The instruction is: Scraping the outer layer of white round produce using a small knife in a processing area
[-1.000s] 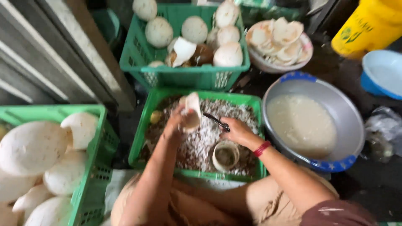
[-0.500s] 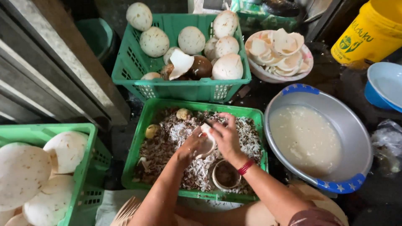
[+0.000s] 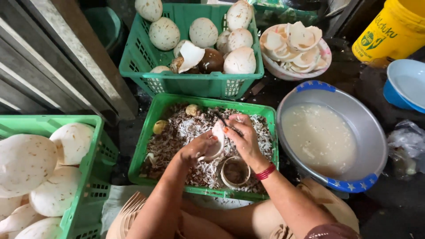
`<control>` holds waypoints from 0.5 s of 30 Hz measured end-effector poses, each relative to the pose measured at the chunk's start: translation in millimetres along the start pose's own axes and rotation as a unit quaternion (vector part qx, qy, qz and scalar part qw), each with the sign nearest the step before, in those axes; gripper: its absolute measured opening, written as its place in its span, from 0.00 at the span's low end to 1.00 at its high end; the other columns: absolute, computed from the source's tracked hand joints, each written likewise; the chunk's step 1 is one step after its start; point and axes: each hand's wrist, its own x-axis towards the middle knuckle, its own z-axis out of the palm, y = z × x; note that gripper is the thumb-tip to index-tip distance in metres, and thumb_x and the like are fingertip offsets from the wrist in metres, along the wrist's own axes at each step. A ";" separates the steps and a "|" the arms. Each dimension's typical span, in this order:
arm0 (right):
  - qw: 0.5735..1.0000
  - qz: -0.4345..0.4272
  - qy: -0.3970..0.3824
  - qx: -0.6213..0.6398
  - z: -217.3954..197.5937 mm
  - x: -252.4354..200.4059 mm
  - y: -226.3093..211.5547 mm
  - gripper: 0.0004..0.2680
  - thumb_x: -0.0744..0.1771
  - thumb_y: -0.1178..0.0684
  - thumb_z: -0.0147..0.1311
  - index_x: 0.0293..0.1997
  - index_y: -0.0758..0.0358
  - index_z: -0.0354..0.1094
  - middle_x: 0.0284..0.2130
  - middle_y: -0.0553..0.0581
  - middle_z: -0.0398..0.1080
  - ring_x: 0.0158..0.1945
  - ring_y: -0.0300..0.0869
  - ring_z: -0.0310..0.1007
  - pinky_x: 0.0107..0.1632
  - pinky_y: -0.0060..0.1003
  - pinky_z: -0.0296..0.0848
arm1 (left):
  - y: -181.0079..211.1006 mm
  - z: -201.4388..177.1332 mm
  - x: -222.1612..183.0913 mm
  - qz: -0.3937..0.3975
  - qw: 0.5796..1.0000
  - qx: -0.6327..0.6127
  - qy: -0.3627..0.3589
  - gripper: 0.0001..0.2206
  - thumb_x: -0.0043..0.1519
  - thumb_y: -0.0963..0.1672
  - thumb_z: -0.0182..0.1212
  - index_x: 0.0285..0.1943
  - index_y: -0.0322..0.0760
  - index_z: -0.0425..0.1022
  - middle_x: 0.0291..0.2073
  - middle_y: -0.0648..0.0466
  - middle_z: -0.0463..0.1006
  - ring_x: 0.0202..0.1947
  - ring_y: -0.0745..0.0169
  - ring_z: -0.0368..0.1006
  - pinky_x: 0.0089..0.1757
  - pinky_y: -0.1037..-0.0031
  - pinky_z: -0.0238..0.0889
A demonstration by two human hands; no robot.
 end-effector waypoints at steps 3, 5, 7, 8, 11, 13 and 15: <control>0.984 0.122 -0.049 0.117 -7.6 2.8 -12.1 0.09 0.64 0.48 0.60 0.41 0.59 0.78 0.41 0.54 0.71 0.46 0.44 0.70 0.52 0.40 0.67 | -12.6 -0.6 -1.1 -0.107 0.981 -0.157 0.048 0.21 0.61 0.40 0.56 0.67 0.37 0.69 0.44 0.45 0.81 0.41 0.52 0.81 0.39 0.61 0.76; 0.978 0.168 -0.077 0.098 -9.3 2.3 -4.9 0.08 0.62 0.46 0.64 0.33 0.58 0.78 0.31 0.56 0.76 0.37 0.43 0.74 0.47 0.38 0.70 | 18.2 26.4 -24.4 -0.130 0.973 -0.185 0.053 0.21 0.67 0.54 0.49 0.50 0.33 0.75 0.34 0.50 0.78 0.28 0.64 0.71 0.26 0.76 0.64; 0.979 0.155 -0.093 0.090 -9.0 3.0 -10.0 0.06 0.62 0.47 0.63 0.32 0.57 0.77 0.29 0.53 0.76 0.35 0.40 0.72 0.43 0.36 0.69 | 6.5 34.9 -23.8 -0.143 0.978 -0.134 0.076 0.22 0.58 0.49 0.54 0.54 0.28 0.71 0.37 0.43 0.79 0.35 0.54 0.74 0.35 0.70 0.67; 0.982 0.135 -0.107 0.079 -9.5 6.7 -13.5 0.05 0.62 0.49 0.63 0.30 0.56 0.76 0.27 0.51 0.75 0.32 0.38 0.71 0.39 0.33 0.68 | 3.6 37.8 -21.2 -0.148 0.981 -0.080 0.096 0.28 0.49 0.45 0.59 0.59 0.23 0.66 0.39 0.36 0.80 0.42 0.43 0.77 0.43 0.64 0.69; 0.973 0.154 -0.114 0.125 -7.3 1.5 23.4 0.13 0.59 0.51 0.63 0.46 0.61 0.77 0.35 0.57 0.76 0.38 0.40 0.68 0.38 0.35 0.70 | 24.0 55.9 -24.0 -0.130 0.966 0.224 -0.022 0.58 0.48 0.51 0.73 0.70 0.05 0.30 0.60 0.21 0.67 0.63 0.20 0.62 0.61 0.43 0.56; 0.961 0.198 -0.105 0.164 -1.6 7.2 -1.0 0.14 0.58 0.53 0.62 0.44 0.64 0.77 0.29 0.58 0.73 0.28 0.41 0.66 0.25 0.34 0.64 | 50.5 66.2 -31.3 -0.099 0.931 0.351 -0.028 0.51 0.52 0.51 0.68 0.68 0.06 0.36 0.55 0.22 0.71 0.58 0.21 0.67 0.59 0.43 0.59; 0.945 0.242 -0.092 0.202 3.8 9.8 -5.2 0.14 0.56 0.55 0.62 0.42 0.66 0.76 0.23 0.60 0.69 0.18 0.42 0.64 0.13 0.32 0.57 | 58.8 67.5 -30.4 -0.066 0.877 0.474 -0.038 0.45 0.56 0.50 0.63 0.66 0.06 0.41 0.49 0.23 0.75 0.53 0.22 0.72 0.56 0.42 0.62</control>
